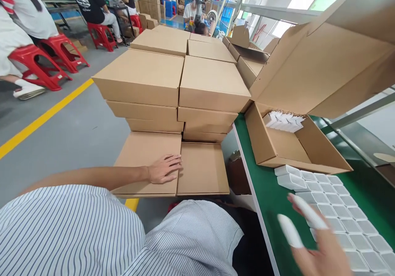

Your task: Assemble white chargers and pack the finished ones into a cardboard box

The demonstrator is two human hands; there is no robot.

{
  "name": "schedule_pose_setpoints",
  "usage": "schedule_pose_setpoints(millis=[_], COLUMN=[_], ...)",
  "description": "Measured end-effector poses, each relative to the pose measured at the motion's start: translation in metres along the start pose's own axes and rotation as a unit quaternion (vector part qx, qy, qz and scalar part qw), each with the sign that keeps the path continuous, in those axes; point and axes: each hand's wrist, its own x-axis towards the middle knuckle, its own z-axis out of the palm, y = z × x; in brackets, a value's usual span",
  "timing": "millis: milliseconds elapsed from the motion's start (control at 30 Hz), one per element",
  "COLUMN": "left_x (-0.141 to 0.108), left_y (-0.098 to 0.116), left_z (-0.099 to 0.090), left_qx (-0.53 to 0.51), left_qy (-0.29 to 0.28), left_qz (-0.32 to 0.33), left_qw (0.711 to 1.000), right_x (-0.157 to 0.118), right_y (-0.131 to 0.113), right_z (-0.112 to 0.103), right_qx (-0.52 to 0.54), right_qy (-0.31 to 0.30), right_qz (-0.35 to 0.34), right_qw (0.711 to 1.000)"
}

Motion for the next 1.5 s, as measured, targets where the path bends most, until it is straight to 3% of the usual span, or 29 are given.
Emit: schedule_pose_setpoints(millis=[133,267,733,967,1300,1500], left_x=[-0.001,-0.002,-0.011,-0.015,-0.020,-0.017], left_y=[0.002,0.002,0.007,0.001,-0.002,-0.001], left_z=[-0.002,-0.009,-0.010,-0.010,-0.012,-0.015], left_qx=[-0.003,-0.010,0.064,0.097,0.111,0.108], left_qy=[0.001,-0.020,-0.022,-0.025,-0.037,-0.051], left_qz=[-0.005,-0.009,-0.016,0.004,-0.004,-0.002], left_qw=[1.000,1.000,0.998,0.995,0.993,0.993], right_x=[0.013,0.005,-0.005,-0.006,-0.008,-0.010], right_y=[0.001,0.008,-0.005,-0.010,-0.011,-0.007], right_z=[0.048,0.071,0.078,0.077,0.080,0.080], right_qx=[0.014,0.000,-0.020,-0.057,0.018,0.007], right_qy=[-0.038,-0.058,-0.027,-0.019,-0.029,-0.019], right_qz=[-0.103,-0.112,-0.055,-0.067,-0.054,-0.083], right_qw=[0.994,0.992,0.998,0.996,0.998,0.996])
